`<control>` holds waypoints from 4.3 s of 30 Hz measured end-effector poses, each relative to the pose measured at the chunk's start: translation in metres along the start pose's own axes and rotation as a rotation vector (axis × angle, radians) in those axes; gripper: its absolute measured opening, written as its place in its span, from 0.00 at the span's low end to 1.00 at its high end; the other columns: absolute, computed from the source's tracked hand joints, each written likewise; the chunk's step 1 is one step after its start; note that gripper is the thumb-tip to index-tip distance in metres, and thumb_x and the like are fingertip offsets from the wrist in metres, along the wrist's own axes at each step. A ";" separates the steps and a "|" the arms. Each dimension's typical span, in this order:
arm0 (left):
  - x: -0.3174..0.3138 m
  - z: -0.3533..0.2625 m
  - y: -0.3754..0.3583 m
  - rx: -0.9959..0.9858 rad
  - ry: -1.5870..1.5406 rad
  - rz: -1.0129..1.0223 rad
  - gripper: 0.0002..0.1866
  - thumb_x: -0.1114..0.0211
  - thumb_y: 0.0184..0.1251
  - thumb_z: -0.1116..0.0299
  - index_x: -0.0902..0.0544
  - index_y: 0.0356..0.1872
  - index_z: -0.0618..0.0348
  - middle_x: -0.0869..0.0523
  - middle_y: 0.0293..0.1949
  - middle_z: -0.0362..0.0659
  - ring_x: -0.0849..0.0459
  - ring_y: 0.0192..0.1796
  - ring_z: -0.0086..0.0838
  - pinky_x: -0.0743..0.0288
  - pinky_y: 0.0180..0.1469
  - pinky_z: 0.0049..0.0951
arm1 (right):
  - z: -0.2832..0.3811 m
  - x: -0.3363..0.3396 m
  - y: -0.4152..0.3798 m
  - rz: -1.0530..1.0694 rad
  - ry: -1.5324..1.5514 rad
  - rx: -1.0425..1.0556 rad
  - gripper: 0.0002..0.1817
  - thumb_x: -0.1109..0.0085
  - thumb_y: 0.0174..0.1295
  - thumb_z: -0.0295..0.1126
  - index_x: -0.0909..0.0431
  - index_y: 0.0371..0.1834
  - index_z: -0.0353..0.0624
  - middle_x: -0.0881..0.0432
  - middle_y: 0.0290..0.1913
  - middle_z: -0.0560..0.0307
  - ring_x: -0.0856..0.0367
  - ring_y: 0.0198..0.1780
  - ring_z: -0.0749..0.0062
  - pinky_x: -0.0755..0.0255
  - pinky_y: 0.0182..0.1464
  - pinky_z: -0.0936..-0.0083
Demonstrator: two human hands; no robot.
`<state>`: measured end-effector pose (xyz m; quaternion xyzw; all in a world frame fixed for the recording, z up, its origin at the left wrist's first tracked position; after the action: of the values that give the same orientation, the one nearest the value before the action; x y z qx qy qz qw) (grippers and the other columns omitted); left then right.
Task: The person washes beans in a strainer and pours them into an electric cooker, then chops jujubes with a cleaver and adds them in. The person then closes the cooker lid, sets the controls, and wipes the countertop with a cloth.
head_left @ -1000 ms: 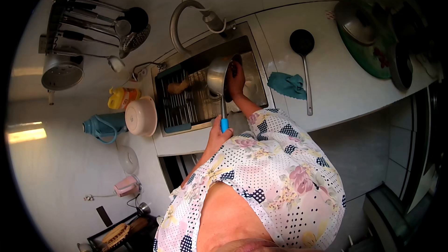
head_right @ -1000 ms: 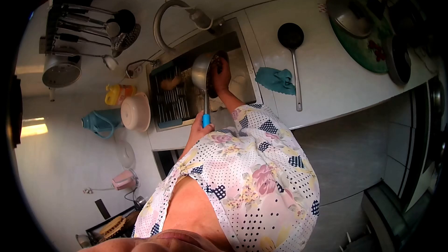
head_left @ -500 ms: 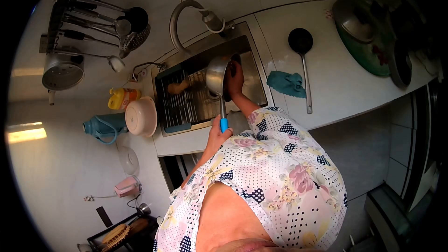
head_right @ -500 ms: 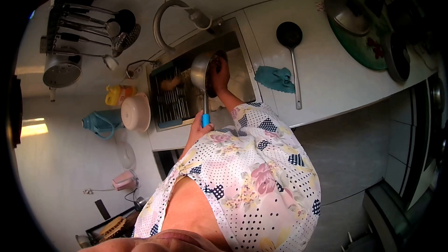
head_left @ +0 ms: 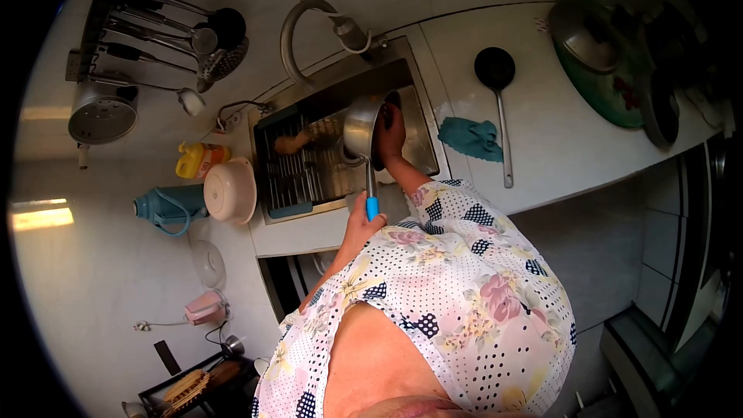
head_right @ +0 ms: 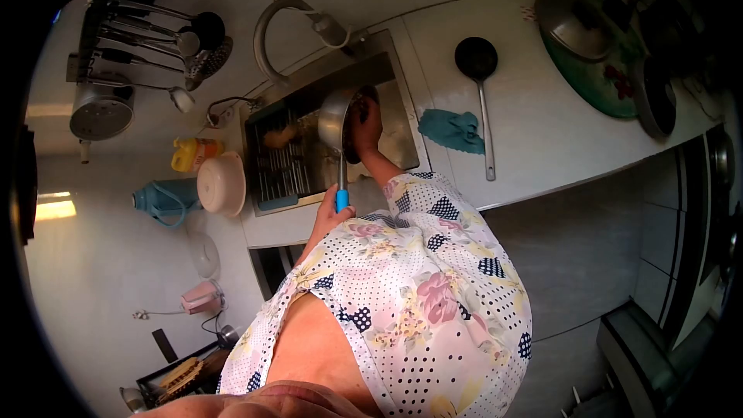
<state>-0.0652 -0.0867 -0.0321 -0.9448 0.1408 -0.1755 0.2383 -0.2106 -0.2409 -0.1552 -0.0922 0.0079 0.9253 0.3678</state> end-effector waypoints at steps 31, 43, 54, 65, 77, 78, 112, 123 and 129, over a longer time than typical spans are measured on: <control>-0.025 -0.008 -0.022 0.087 -0.346 0.126 0.33 0.43 0.61 0.79 0.45 0.67 0.68 0.29 0.25 0.40 0.30 0.22 0.21 0.36 0.25 0.22 | 0.059 0.034 -0.006 0.074 -0.391 0.371 0.22 0.43 0.51 0.28 0.28 0.52 0.40 0.26 0.48 0.43 0.28 0.50 0.47 0.32 0.52 0.61; -0.136 -0.010 -0.056 0.049 -0.698 0.474 0.27 0.41 0.59 0.75 0.37 0.61 0.62 0.28 0.26 0.41 0.33 0.20 0.18 0.39 0.23 0.17 | 0.171 0.148 -0.017 0.425 -0.443 0.585 0.14 0.47 0.52 0.22 0.22 0.44 0.40 0.20 0.44 0.49 0.23 0.51 0.57 0.33 0.54 0.63; -0.430 -0.078 -0.119 0.200 -0.908 0.948 0.28 0.43 0.59 0.75 0.37 0.64 0.63 0.30 0.27 0.42 0.34 0.19 0.16 0.39 0.23 0.16 | 0.243 0.520 0.105 0.287 0.628 -0.177 0.30 0.59 0.69 0.52 0.38 0.65 0.41 0.30 0.64 0.50 0.36 0.68 0.62 0.40 0.63 0.70; -0.612 -0.095 -0.135 0.351 -0.766 1.364 0.26 0.43 0.60 0.76 0.34 0.61 0.65 0.30 0.26 0.41 0.34 0.19 0.16 0.40 0.24 0.16 | 0.268 0.769 0.108 -0.040 0.875 0.056 0.29 0.57 0.70 0.52 0.37 0.64 0.43 0.30 0.63 0.50 0.36 0.67 0.58 0.41 0.68 0.62; -0.766 -0.163 -0.073 0.232 -0.517 1.533 0.28 0.40 0.58 0.73 0.34 0.62 0.62 0.28 0.26 0.42 0.31 0.24 0.17 0.39 0.26 0.15 | 0.353 0.853 0.187 -0.151 -0.750 0.474 0.24 0.57 0.55 0.11 0.26 0.56 0.36 0.27 0.62 0.48 0.33 0.67 0.63 0.36 0.65 0.73; -0.774 -0.174 -0.066 0.168 -0.455 1.487 0.31 0.39 0.56 0.72 0.35 0.63 0.63 0.29 0.26 0.40 0.31 0.23 0.18 0.41 0.24 0.14 | 0.350 0.863 0.200 -0.154 -0.617 0.478 0.24 0.57 0.55 0.11 0.27 0.56 0.36 0.27 0.62 0.48 0.33 0.67 0.63 0.36 0.65 0.73; -0.926 -0.445 0.098 -0.154 -0.148 0.269 0.07 0.44 0.57 0.76 0.30 0.37 0.62 0.26 0.22 0.43 0.26 0.19 0.26 0.31 0.18 0.29 | 0.163 1.213 0.379 -0.221 0.452 -0.575 0.10 0.47 0.62 0.28 0.26 0.46 0.42 0.19 0.34 0.59 0.22 0.31 0.75 0.23 0.36 0.74; -0.968 -0.445 0.127 0.034 -0.098 0.272 0.06 0.42 0.62 0.73 0.30 0.33 0.65 0.26 0.26 0.43 0.27 0.21 0.22 0.33 0.17 0.21 | 0.134 1.164 0.449 0.182 -0.098 -0.353 0.10 0.44 0.63 0.29 0.25 0.45 0.38 0.19 0.34 0.58 0.20 0.33 0.76 0.25 0.35 0.81; -0.970 -0.419 0.130 0.294 -0.786 0.536 0.07 0.45 0.65 0.73 0.33 0.33 0.66 0.27 0.29 0.42 0.31 0.22 0.17 0.36 0.17 0.14 | 0.130 1.097 0.497 0.371 -0.675 0.111 0.13 0.38 0.56 0.31 0.23 0.44 0.40 0.18 0.36 0.52 0.18 0.34 0.66 0.24 0.40 0.71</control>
<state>-1.1275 -0.0256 -0.0075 -0.8263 0.2520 0.2435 0.4409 -1.3530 0.1524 -0.2474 0.2404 -0.0469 0.9526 0.1806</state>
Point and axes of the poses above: each hand's wrist, its own y-axis towards the middle knuckle, its own x-axis out of the back of the hand, z = x × y, the point moved 8 cm from there along y, towards the middle knuckle
